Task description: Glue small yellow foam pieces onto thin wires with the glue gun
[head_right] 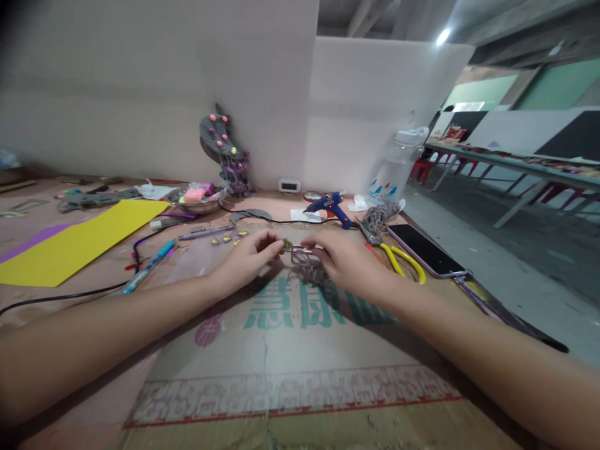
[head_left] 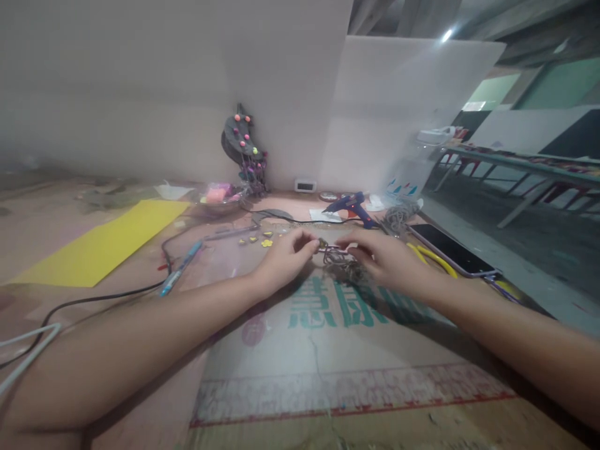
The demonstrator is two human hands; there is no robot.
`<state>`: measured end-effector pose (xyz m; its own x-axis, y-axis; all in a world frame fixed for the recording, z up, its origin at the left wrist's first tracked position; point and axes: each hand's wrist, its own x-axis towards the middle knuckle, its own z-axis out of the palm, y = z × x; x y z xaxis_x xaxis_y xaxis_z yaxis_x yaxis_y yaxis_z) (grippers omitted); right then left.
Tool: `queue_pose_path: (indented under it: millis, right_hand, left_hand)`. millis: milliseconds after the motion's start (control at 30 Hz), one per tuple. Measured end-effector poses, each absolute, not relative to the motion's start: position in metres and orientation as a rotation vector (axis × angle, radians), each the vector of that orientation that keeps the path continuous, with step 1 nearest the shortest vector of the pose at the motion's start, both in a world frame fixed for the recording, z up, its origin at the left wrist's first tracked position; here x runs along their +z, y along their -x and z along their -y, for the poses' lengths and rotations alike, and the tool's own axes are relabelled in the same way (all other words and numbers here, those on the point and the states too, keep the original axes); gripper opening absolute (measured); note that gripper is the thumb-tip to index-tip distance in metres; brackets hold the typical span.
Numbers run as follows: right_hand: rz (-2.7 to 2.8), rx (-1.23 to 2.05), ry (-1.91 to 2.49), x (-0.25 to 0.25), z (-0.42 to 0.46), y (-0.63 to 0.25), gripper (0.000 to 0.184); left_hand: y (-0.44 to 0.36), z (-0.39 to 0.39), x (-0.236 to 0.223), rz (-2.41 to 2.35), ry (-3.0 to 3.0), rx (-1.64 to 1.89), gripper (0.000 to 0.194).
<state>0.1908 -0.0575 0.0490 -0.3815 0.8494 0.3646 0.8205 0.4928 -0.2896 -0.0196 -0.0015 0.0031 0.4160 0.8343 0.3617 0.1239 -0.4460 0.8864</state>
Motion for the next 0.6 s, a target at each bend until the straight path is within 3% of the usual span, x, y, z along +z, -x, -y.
queue_pose_path:
  millis: [167,333,467,600]
  right_hand:
    - [2.334,0.348,1.457,0.057,0.059,-0.194,0.032]
    - [2.12,0.297,1.548,0.078,0.063,-0.198,0.03]
    - [2.387,0.328,1.534,0.064,0.068,-0.193,0.05]
    - [2.567,0.293,1.608,0.06,0.068,-0.189,0.022]
  left_hand:
    - [0.02,0.002,0.004,-0.836,-1.852,1.088,0.017]
    - [0.02,0.002,0.003,-0.862,-1.845,1.091,0.018]
    - [0.019,0.002,0.005,-0.868,-1.849,1.092,0.017]
    - [0.02,0.001,0.005,-0.878,-1.842,1.102,0.015]
